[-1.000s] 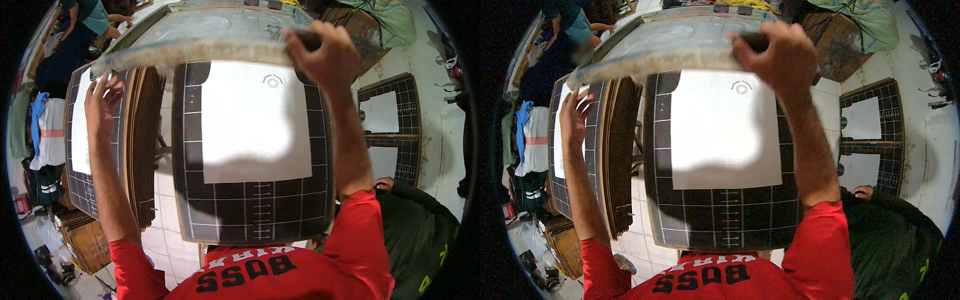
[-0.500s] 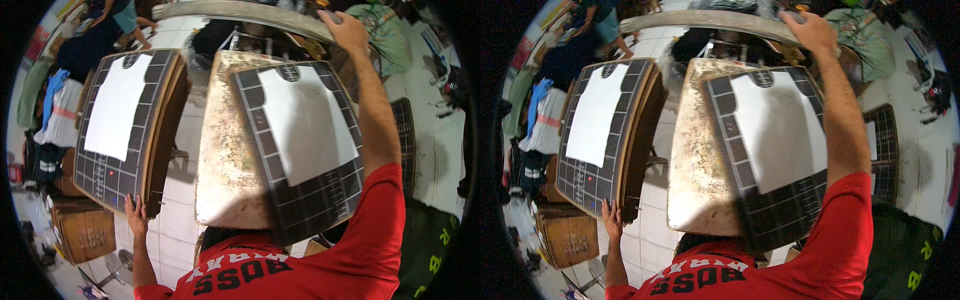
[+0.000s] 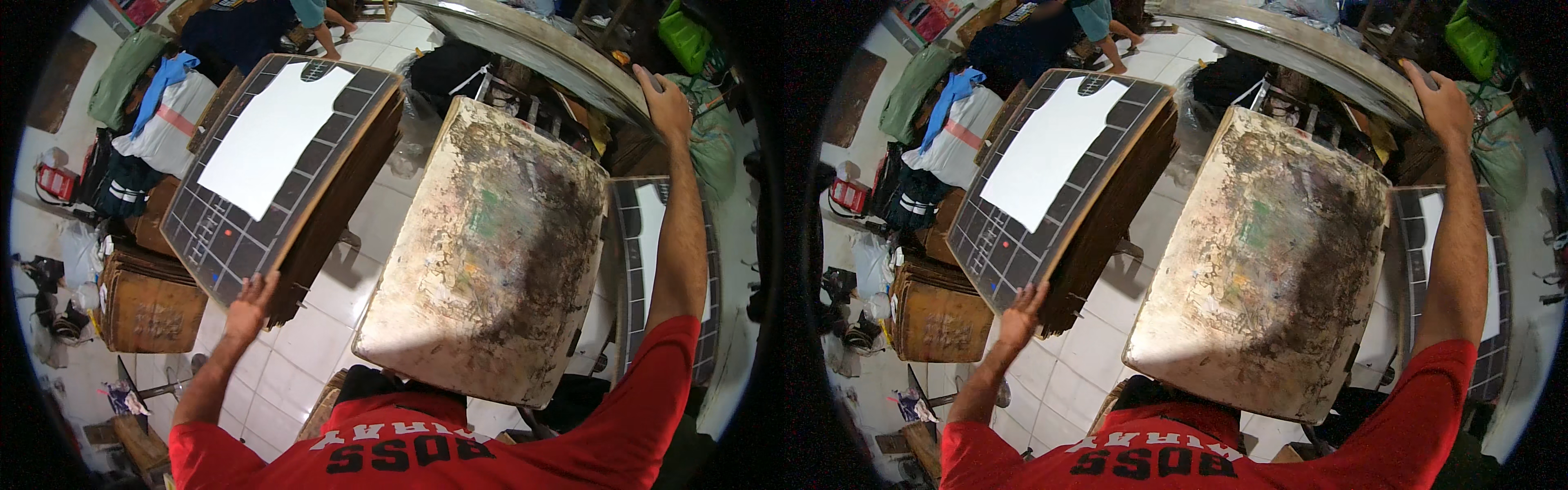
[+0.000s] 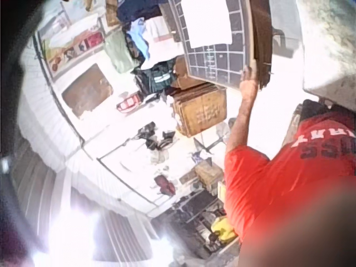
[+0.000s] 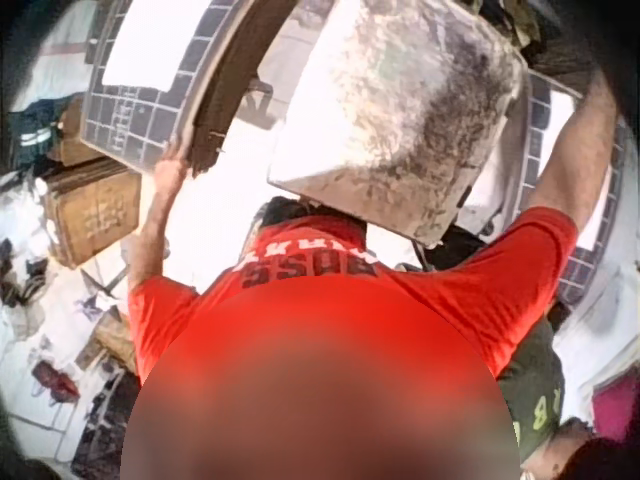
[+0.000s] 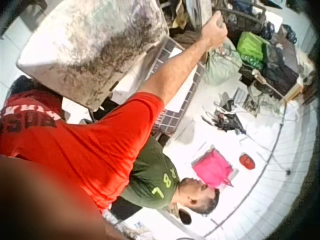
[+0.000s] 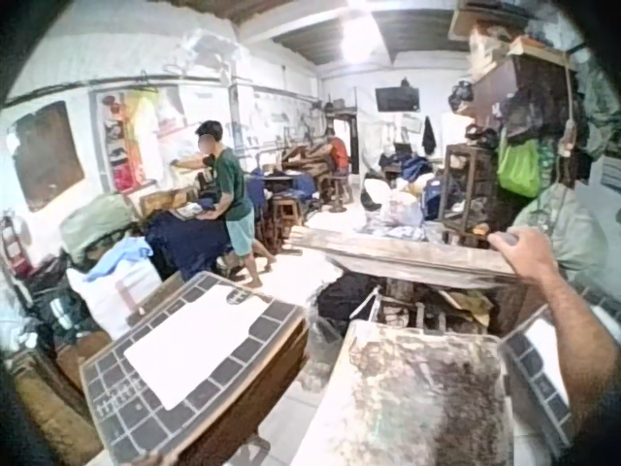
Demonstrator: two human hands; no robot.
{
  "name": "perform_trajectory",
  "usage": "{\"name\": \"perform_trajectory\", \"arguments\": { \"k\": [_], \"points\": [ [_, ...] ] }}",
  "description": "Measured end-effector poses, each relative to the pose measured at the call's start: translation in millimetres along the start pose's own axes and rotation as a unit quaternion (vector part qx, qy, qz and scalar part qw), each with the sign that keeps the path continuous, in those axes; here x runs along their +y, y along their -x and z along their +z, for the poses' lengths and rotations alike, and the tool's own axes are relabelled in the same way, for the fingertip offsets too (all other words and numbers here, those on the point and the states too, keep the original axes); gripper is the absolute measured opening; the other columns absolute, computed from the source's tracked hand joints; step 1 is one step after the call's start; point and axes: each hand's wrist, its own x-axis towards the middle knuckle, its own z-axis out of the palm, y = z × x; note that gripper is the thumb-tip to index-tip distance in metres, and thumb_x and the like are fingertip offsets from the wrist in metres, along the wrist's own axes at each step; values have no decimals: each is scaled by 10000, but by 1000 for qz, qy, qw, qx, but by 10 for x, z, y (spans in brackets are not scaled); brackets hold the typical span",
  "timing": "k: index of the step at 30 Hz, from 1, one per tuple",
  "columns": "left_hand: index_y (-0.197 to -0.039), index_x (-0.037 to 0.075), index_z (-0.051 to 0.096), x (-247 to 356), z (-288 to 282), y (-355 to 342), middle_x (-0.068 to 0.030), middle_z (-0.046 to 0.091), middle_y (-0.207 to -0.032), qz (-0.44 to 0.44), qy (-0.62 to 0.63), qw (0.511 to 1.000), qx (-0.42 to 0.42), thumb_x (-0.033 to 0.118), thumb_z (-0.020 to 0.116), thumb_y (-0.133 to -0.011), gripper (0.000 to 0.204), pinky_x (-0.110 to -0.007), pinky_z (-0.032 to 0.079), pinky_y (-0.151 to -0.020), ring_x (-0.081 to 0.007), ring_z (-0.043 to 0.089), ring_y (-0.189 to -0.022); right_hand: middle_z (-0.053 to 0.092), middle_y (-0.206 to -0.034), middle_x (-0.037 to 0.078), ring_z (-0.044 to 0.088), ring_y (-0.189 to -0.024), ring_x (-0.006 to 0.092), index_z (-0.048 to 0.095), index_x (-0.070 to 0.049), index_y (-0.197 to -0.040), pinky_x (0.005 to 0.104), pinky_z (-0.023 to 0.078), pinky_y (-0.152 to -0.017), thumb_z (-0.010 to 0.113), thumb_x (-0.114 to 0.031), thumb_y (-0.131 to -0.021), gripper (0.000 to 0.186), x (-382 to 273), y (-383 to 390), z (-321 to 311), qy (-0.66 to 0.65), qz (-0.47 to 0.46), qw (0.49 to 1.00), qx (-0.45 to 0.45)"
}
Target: The person repeatedly aligns a screen printing frame over a white t-shirt laid on a gridded board, then uses a squeegee to pull ink across the screen to print a design. The person lifts the frame, repositions it, and repeats the printing cycle on the same shirt.
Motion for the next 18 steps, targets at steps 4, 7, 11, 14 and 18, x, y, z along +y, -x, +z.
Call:
{"name": "perform_trajectory", "arguments": {
  "k": [4, 7, 11, 14, 18],
  "points": [
    [-1523, 240, 508, 1277, -377, 133, -216, 654, -1336, 162, -44, 979, 116, 154, 754, -814, 755, -419, 625, -713, -389, 703, -1098, 659, -1360, 212, 625, -1252, 387, 645, -47, -1394, 519, 471, -1062, 506, -857, -843, 990, -57, -41, -54, -8, -3, 1000, -3],
    [-1388, 130, 640, 1497, -174, 304, -179, 741, -1098, 133, 378, 908, 117, 187, 707, -884, 512, -386, 607, -731, -334, 729, -965, 666, -1337, 228, 638, -1222, 391, 659, -42, -1376, 512, 479, -1050, 504, -852, -854, 975, -50, -37, -48, 1, 6, 1000, 22],
    [-1397, -70, 539, 531, 687, 535, -324, 525, -1425, -269, 165, 894, 317, 312, 698, -965, 598, -518, 333, -1178, -464, 485, -1347, 681, -1305, 222, 649, -1199, 390, 663, -48, -1371, 499, 487, -1028, 498, -863, -853, 980, -43, -60, -69, -6, 14, 1000, -2],
    [-1048, -96, 636, 122, 1299, 847, -244, 674, -967, -505, 435, 720, 193, 415, 610, -1039, 513, -433, 504, -841, -329, 634, -888, 678, -1320, 214, 646, -1210, 390, 670, -69, -1369, 496, 486, -1028, 498, -857, -856, 956, -65, -84, -112, -3, 16, 1000, -21],
    [-763, -61, 538, 383, 1433, 901, -138, 531, -651, -469, 397, 747, 256, 473, 536, -1062, 612, -444, 402, -622, -239, 457, -636, 669, -1344, 207, 632, -1241, 386, 677, -82, -1362, 506, 483, -1039, 498, -858, -850, 947, -47, -82, -94, -5, 1, 1000, 6]
  ]
}}
